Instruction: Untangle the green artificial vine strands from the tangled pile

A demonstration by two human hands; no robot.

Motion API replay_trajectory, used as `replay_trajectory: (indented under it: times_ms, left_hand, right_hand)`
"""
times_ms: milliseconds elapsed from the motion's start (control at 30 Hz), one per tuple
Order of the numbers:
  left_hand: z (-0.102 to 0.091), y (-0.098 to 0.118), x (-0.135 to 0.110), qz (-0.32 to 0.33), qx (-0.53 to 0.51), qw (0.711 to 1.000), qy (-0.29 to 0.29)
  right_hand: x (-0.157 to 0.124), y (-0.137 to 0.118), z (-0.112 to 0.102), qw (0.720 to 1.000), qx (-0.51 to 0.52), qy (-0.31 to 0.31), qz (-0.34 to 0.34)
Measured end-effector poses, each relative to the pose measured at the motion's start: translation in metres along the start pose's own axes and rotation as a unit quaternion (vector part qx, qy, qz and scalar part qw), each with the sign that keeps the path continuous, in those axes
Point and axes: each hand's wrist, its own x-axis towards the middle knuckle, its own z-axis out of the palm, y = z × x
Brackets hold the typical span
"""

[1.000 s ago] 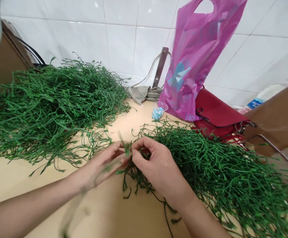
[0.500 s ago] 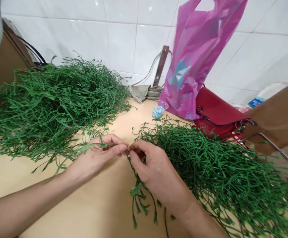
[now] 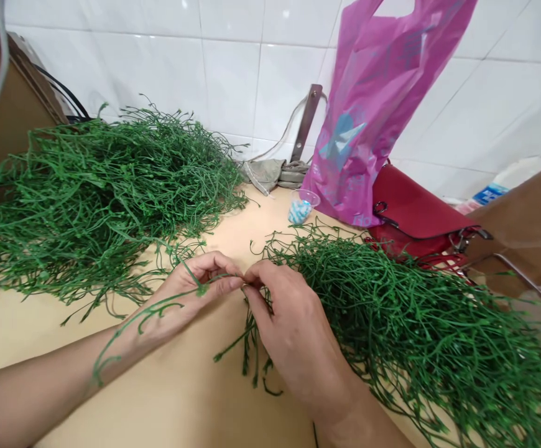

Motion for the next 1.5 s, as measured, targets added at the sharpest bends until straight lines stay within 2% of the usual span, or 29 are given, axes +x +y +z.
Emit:
replay_trajectory:
  times_ms: [200,333,433,500,600,700,867,1000,1067,1100,1167,1233,1300,1367,1433,1500]
  left_hand:
    - [0.001,0.001,-0.002,0.036,-0.044,0.998,-0.003]
    - [0.001,-0.005,0.0,-0.006,-0.147,0.989,0.006]
    - [-0.001,-0.007,0.002,-0.081,-0.211,0.974,-0.008]
    - [-0.002,-0.005,0.002,-0.121,-0.223,0.966,-0.043]
    - [-0.001,0.002,-0.002,-0.16,-0.241,0.95,-0.115]
    - [0.001,0.007,-0.008,-0.198,-0.276,0.926,-0.162]
    - [0.005,0.007,-0.014,-0.229,-0.3,0.903,-0.206]
    - [0.002,0.005,-0.009,-0.228,-0.322,0.902,-0.174]
    - [-0.002,0.005,-0.004,-0.217,-0.311,0.918,-0.118]
    - [-0.005,0.004,-0.001,-0.209,-0.302,0.927,-0.079]
    - [-0.009,0.003,0.006,-0.191,-0.283,0.94,0.004]
    - [-0.012,0.001,0.011,-0.157,-0.265,0.95,0.058]
    - [-0.012,-0.001,0.013,-0.108,-0.221,0.967,0.067]
    - [-0.009,-0.001,0.012,-0.067,-0.155,0.984,0.055]
    - [-0.005,0.0,0.01,-0.043,-0.098,0.993,0.042]
    - [-0.003,0.002,0.008,-0.033,-0.067,0.996,0.048]
  right_hand:
    - [0.003,0.003,-0.002,0.986,0.143,-0.007,0.087]
    - [0.004,0.002,-0.003,0.987,0.152,-0.018,0.054]
    - [0.004,0.001,-0.008,0.989,0.129,-0.073,0.023]
    - [0.005,0.003,-0.016,0.984,0.119,-0.131,0.012]
    - [0.005,0.01,-0.03,0.959,0.158,-0.236,0.016]
    - [0.006,0.016,-0.041,0.922,0.228,-0.311,0.025]
    - [0.004,0.016,-0.044,0.882,0.293,-0.368,0.029]
    - [0.002,0.014,-0.038,0.875,0.277,-0.397,0.025]
    - [0.003,0.015,-0.039,0.892,0.254,-0.372,0.041]
    - [0.005,0.017,-0.042,0.909,0.232,-0.342,0.047]
    - [0.009,0.023,-0.054,0.958,0.151,-0.238,0.045]
    - [0.013,0.031,-0.068,0.995,0.022,-0.09,0.023]
    - [0.017,0.037,-0.079,0.991,-0.125,0.056,-0.004]
    - [0.017,0.037,-0.079,0.962,-0.223,0.151,-0.043]
    - [0.015,0.031,-0.068,0.956,-0.226,0.17,-0.082]
    - [0.011,0.02,-0.048,0.979,-0.143,0.116,-0.092]
